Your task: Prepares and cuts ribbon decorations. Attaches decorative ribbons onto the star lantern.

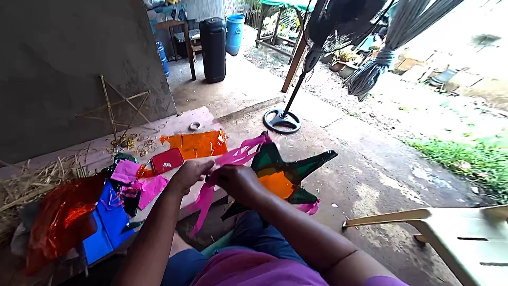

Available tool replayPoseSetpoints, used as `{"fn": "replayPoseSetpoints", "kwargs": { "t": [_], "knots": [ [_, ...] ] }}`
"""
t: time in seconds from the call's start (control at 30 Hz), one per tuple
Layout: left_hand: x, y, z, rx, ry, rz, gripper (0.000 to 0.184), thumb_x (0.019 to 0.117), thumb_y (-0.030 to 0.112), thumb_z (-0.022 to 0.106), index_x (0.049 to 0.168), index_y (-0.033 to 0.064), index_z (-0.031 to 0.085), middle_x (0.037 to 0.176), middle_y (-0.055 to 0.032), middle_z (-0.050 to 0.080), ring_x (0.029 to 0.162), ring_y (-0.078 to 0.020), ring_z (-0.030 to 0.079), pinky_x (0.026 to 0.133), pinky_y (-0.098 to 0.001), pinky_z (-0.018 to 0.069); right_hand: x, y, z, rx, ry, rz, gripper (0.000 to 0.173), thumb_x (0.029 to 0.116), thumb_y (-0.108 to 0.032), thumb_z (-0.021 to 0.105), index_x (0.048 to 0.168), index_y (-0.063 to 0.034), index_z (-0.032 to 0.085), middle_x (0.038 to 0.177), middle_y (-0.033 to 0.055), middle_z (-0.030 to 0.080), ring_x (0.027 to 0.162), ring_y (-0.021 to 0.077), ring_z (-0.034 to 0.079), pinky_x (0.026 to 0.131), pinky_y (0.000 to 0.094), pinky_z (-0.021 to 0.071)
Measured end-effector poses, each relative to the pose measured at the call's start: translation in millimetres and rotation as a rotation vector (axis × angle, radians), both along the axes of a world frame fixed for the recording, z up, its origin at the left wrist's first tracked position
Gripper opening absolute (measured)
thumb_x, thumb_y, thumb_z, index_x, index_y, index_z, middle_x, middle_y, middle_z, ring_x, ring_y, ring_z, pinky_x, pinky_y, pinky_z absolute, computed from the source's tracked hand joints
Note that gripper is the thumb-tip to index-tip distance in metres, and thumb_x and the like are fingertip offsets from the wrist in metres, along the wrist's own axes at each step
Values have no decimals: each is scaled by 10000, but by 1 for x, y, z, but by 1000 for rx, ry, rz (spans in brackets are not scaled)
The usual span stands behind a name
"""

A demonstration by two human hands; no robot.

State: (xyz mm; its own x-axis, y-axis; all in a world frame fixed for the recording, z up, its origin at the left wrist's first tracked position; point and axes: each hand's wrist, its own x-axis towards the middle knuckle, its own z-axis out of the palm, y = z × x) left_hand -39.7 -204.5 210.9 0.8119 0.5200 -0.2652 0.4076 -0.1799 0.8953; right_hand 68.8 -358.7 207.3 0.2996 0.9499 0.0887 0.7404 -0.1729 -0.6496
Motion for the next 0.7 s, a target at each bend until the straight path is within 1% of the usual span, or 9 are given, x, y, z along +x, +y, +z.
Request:
{"fn": "replayPoseSetpoints", "kwargs": {
  "t": [0.07,0.13,0.2,0.27,0.4,0.5,0.6,0.67,0.7],
  "knots": [
    [3,2,4,55,88,-29,440,1085,335,508,1060,-72,671,979,-122,695,887,-160,656,861,-388,543,-2,-2,2,-18,0,-8,271,1037,-224,562,1204,-111,743,1170,123,727,1086,316,694,946,584,527],
    [8,2,9,43,114,-48,450,1088,349,497,1042,-64,670,913,-103,676,829,-157,635,817,-380,537,-1,0,4,-7,-8,-8,274,1045,-224,551,1201,-109,745,1175,127,727,1094,324,694,952,591,525],
    [9,6,2,-22,75,-58,351,1058,277,559,914,-18,681,797,-59,689,745,-135,665,755,-358,568,-1,2,3,1,-9,1,272,1038,-218,559,1189,-80,739,1146,154,728,1076,351,694,938,614,522],
    [10,9,-1,-83,36,-42,210,1020,148,595,889,-2,664,763,-39,683,717,-129,669,732,-340,573,-2,3,2,15,-11,10,267,1036,-212,566,1184,-74,740,1143,161,726,1064,358,696,928,618,523],
    [9,8,1,-144,-62,60,47,972,6,613,941,-15,641,799,-49,702,738,-129,685,739,-326,584,-3,3,-2,62,-30,38,243,1026,-191,579,1150,-73,752,1127,153,734,1044,346,706,907,607,532],
    [6,6,3,-77,-130,110,69,967,-16,596,985,-20,663,886,-49,678,804,-112,644,771,-307,550,-1,4,-4,57,-79,47,247,1028,-208,582,1060,-20,739,1067,172,726,997,346,706,858,580,539],
    [5,7,5,25,-153,175,67,972,27,633,969,-12,687,829,-34,653,738,-88,586,685,-268,477,-2,4,1,10,-77,37,304,1048,-241,555,1039,9,728,1056,197,716,1002,368,697,868,589,529],
    [6,7,5,50,-182,222,68,969,44,658,919,10,690,722,0,622,610,-49,535,560,-202,415,-4,4,2,-14,-74,11,324,1047,-261,554,1052,12,728,1058,213,719,1022,391,694,879,615,518],
    [6,6,5,42,-215,238,77,965,28,652,901,13,691,675,12,603,552,-35,506,513,-180,392,-3,5,-1,-8,-71,-5,314,1043,-280,560,1092,-25,736,1079,194,730,1046,380,698,893,621,526]
  ]
}}
